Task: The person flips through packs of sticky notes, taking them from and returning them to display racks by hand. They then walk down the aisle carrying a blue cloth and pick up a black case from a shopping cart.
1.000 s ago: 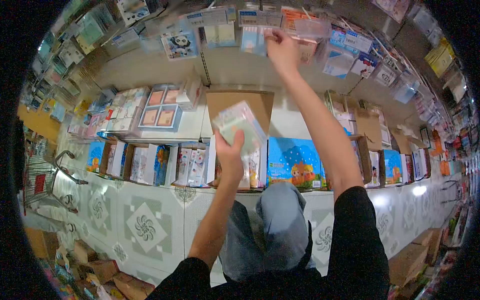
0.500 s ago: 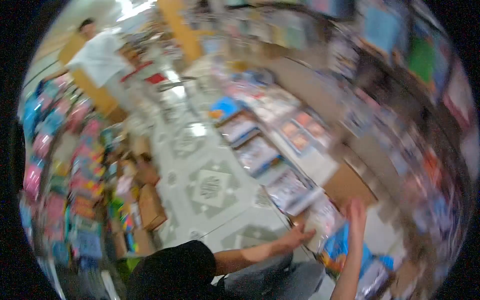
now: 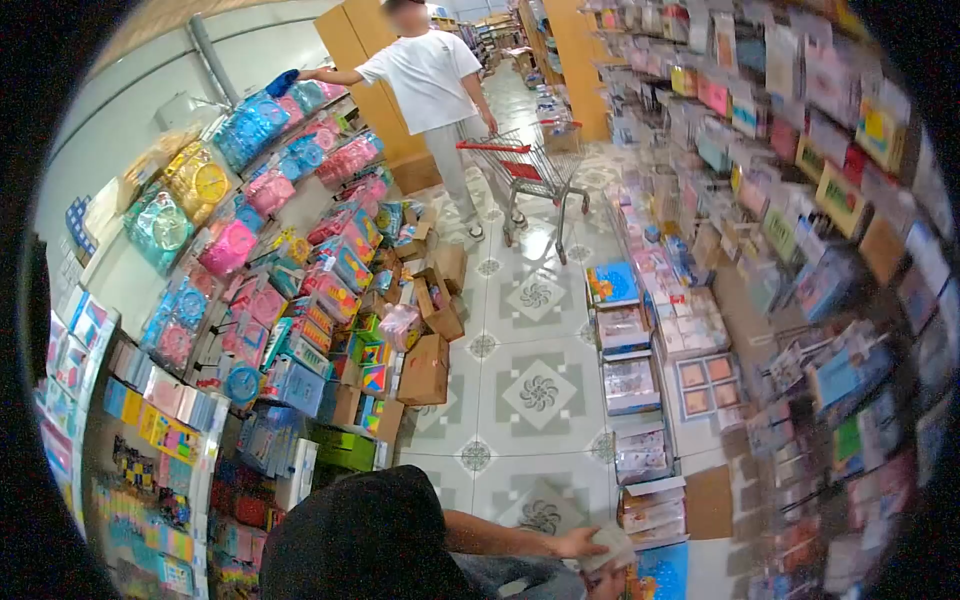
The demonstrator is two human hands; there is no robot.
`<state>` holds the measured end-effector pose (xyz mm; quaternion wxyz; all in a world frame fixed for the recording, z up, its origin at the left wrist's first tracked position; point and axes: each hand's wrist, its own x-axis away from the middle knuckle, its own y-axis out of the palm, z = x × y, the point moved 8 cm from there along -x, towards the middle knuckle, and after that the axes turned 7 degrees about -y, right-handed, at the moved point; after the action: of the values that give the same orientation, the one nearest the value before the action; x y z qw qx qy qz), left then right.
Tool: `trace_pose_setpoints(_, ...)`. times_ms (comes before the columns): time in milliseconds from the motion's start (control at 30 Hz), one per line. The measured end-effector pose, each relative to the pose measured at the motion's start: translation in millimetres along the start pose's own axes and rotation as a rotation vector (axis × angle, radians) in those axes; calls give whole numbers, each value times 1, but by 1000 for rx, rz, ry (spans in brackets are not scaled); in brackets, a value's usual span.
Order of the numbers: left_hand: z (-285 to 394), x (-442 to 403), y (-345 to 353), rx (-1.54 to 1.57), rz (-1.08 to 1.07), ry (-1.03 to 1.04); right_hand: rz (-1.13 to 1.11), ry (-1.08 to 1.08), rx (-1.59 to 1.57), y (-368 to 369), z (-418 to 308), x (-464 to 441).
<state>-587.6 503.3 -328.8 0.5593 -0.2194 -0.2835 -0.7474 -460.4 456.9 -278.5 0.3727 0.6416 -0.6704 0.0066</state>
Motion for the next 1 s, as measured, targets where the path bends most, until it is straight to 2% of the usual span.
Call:
trace_pose_setpoints(133,72,102,-10,135,74,-152,41,34,74,21,-13,17)
trace_pose_setpoints(233,72,121,-23,163,48,-192,17,118,235,47,-33,40)
trace_pose_setpoints(300,105,152,-27,141,47,-118,-65,62,237,92,-66,59)
trace_pose_setpoints(367,133,177,-30,118,43,-57,-15,58,232,113,-81,68)
trace_pose_setpoints(400,143,189,-33,145,85,-21,-61,61,264,120,-83,69)
trace_pose_setpoints(467,138,193,-41,229,148,54,-93,63,292,138,-94,75)
trace_pose_setpoints(600,189,246,-44,319,76,-15,-190,69,311,169,-104,75)
trace_pose_setpoints(733,188,221,-82,137,101,80,-206,8,385,212,-111,73)
trace_pose_setpoints(800,176,200,-112,81,153,200,-223,-22,343,245,-110,71)
trace_pose_setpoints(833,162,190,-127,63,112,182,-240,-57,307,259,-111,73)
trace_pose_setpoints(900,149,177,-178,-67,386,175,-251,-40,348,289,-101,64)
trace_pose_setpoints(967,205,237,-197,38,303,195,-280,-166,351,325,-92,55)
trace_pose_setpoints(1000,214,255,-211,108,301,206,-261,-145,360,348,-89,62)
